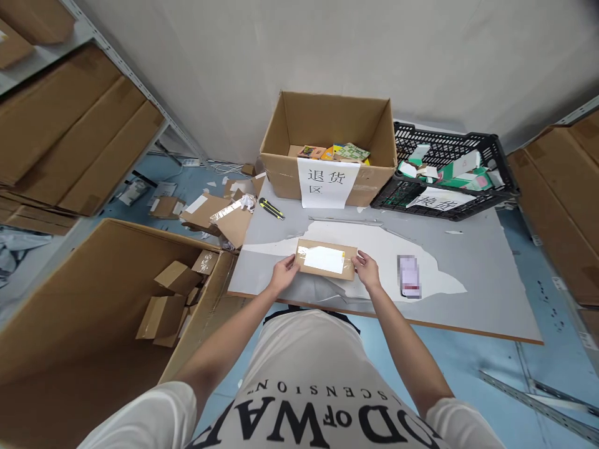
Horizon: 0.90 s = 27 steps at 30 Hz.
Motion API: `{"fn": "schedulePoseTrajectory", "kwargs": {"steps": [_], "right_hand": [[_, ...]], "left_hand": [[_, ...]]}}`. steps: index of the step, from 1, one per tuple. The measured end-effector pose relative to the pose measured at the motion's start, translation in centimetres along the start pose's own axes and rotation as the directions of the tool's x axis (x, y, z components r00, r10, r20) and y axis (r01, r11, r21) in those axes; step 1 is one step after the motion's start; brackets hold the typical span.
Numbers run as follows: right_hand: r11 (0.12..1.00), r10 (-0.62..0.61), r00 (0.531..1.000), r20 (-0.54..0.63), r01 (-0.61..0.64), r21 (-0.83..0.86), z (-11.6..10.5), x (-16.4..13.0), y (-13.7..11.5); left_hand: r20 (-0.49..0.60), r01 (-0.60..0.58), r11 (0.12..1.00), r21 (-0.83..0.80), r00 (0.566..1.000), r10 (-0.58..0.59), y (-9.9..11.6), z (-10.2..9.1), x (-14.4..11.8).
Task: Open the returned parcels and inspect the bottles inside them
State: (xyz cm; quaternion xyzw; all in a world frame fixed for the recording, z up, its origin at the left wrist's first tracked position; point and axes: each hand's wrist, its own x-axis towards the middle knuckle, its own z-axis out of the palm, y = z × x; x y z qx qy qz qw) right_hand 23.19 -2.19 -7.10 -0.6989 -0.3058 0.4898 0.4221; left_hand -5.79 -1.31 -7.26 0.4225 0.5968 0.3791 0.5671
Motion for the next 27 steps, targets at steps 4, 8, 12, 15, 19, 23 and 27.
{"fn": "schedulePoseTrajectory", "kwargs": {"steps": [4, 8, 12, 15, 19, 23, 27], "right_hand": [[0.994, -0.089, 0.996, -0.011, 0.088, -0.069, 0.3, 0.2, 0.3], [0.963, -0.126, 0.992, 0.012, 0.125, -0.238, 0.3, 0.3, 0.2], [0.943, -0.135, 0.991, 0.019, 0.134, -0.305, 0.3, 0.2, 0.1], [0.947, -0.142, 0.990, 0.023, 0.142, -0.288, 0.4, 0.4, -0.1], [0.965, -0.103, 0.995, -0.004, 0.099, -0.243, 0.6, 1.0, -0.4], [0.992, -0.058, 0.998, 0.018, 0.060, -0.110, 0.7, 1.1, 0.0], [0.998, -0.043, 0.996, 0.081, 0.040, 0.039, 0.2, 0.3, 2.0]], "left_hand": [[-0.057, -0.033, 0.987, 0.159, 0.997, 0.043, 1.7, 1.6, 2.2], [-0.097, 0.021, 0.914, 0.405, 0.995, 0.020, 3.3, 2.3, 4.4], [-0.168, 0.143, 0.875, 0.463, 0.983, -0.071, 4.1, 2.0, 6.1], [-0.178, 0.212, 0.867, 0.451, 0.973, -0.145, 4.2, 1.6, 7.3], [-0.180, 0.187, 0.896, 0.402, 0.976, -0.123, 3.7, 1.3, 8.3], [-0.068, 0.107, 0.972, 0.210, 0.993, -0.094, 2.6, 0.7, 7.7], [0.027, 0.126, 0.990, 0.063, 0.991, -0.128, 0.6, -0.4, 5.9]]}}
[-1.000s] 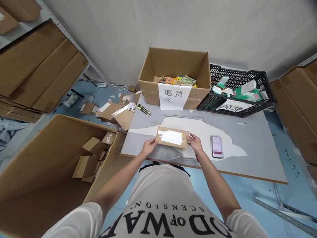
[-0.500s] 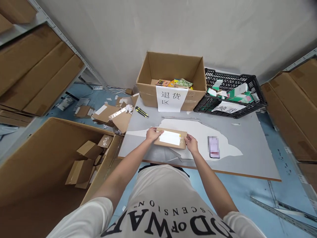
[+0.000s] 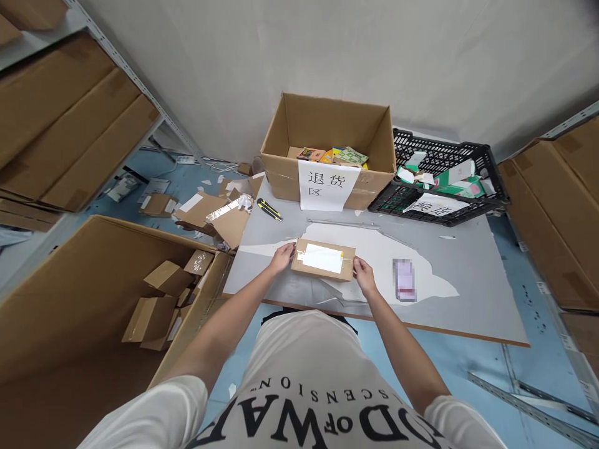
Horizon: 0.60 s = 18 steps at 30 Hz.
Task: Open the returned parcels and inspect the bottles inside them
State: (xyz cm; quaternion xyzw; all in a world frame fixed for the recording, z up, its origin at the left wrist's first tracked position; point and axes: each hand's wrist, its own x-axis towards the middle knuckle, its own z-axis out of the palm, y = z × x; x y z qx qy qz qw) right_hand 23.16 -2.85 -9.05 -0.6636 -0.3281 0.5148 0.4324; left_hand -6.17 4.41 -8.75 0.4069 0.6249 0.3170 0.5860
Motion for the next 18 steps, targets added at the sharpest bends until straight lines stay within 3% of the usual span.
{"fn": "schedulePoseTrajectory", "kwargs": {"steps": [4, 9, 13, 18], "right_hand": [[0.996, 0.019, 1.000, 0.016, -0.020, 0.083, -1.2, -1.7, 3.0], [0.995, -0.085, 0.979, 0.186, 0.094, -0.037, -1.3, -3.8, 4.8], [0.965, -0.170, 0.972, 0.161, 0.198, -0.173, -0.1, -4.4, 3.6], [0.912, -0.204, 0.969, 0.137, 0.239, -0.334, -0.4, -4.4, 0.3]], "left_hand": [[0.120, 0.006, 0.977, -0.211, 0.993, 0.020, -3.2, -1.0, -1.8], [0.263, -0.098, 0.980, -0.175, 0.954, 0.142, -5.7, -1.4, -3.1], [0.268, -0.135, 0.980, -0.145, 0.948, 0.170, -5.3, -1.2, -3.6], [0.263, -0.215, 0.973, -0.079, 0.937, 0.228, -3.0, -1.5, -4.8]]}}
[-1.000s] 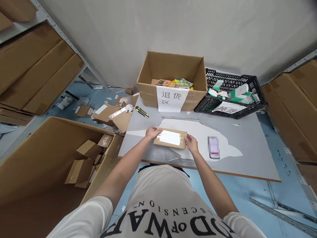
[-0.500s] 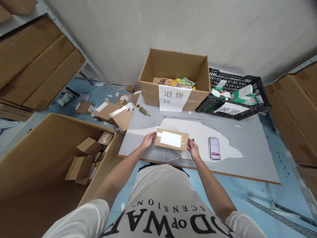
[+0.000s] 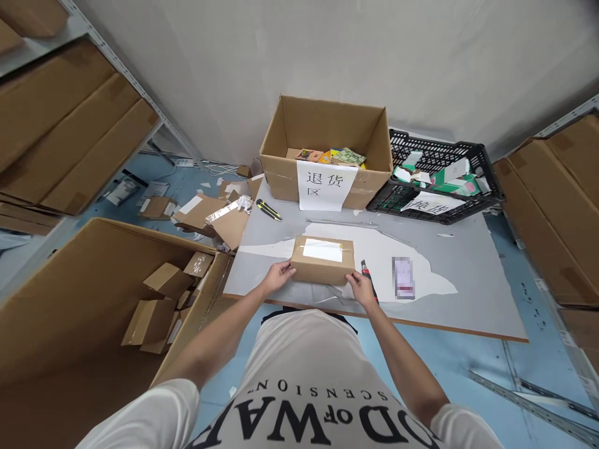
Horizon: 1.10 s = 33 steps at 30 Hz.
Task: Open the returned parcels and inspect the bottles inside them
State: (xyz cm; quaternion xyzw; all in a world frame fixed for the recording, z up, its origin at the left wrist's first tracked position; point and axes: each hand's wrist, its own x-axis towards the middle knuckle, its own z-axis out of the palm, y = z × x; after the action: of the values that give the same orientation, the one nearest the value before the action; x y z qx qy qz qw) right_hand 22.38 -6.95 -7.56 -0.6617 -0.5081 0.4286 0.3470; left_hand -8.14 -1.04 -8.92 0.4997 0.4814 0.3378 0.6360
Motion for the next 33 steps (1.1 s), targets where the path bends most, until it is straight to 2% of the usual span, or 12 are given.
{"fn": "schedulePoseTrajectory", "kwargs": {"steps": [4, 7, 9, 12, 15, 18, 23, 27, 33], "right_hand": [[0.969, -0.035, 0.998, -0.044, 0.023, -0.247, -1.6, 0.6, -2.1], [0.921, -0.023, 0.995, -0.095, -0.016, -0.389, -2.0, 1.1, -3.0], [0.893, -0.010, 0.992, -0.127, -0.048, -0.448, -2.0, 1.4, -3.1], [0.870, 0.019, 0.989, -0.148, -0.089, -0.486, -1.8, 2.0, -2.8], [0.881, 0.068, 0.987, -0.146, -0.128, -0.455, -1.4, 2.7, -2.3], [0.931, 0.106, 0.984, -0.140, -0.148, -0.334, -1.0, 3.2, -1.9], [0.979, 0.160, 0.986, -0.044, -0.164, -0.120, -0.6, 3.4, -0.7], [0.974, 0.203, 0.979, -0.023, -0.204, -0.095, -0.5, 3.2, 0.5], [0.969, 0.222, 0.974, -0.043, -0.226, -0.099, -0.1, 2.4, 0.9]], "left_hand": [[-0.138, -0.032, 0.991, 0.129, 0.989, 0.049, 1.7, 0.3, 0.1], [-0.212, 0.006, 0.975, 0.221, 0.976, 0.042, 1.9, 0.7, 0.8], [-0.231, 0.054, 0.973, 0.223, 0.973, -0.001, 1.7, 0.9, 1.4], [-0.201, 0.107, 0.985, 0.136, 0.977, -0.078, 1.1, 1.2, 2.0], [-0.153, 0.130, 0.991, 0.031, 0.980, -0.124, 0.2, 1.4, 2.3], [-0.154, 0.126, 0.992, -0.026, 0.980, -0.129, -0.8, 1.4, 2.2], [-0.094, 0.093, 0.988, -0.126, 0.990, -0.105, -1.9, 1.5, 1.7], [-0.105, 0.108, 0.977, -0.185, 0.986, -0.129, -2.4, 1.9, 1.4], [-0.134, 0.103, 0.978, -0.179, 0.983, -0.128, -2.3, 2.4, 1.1]]}}
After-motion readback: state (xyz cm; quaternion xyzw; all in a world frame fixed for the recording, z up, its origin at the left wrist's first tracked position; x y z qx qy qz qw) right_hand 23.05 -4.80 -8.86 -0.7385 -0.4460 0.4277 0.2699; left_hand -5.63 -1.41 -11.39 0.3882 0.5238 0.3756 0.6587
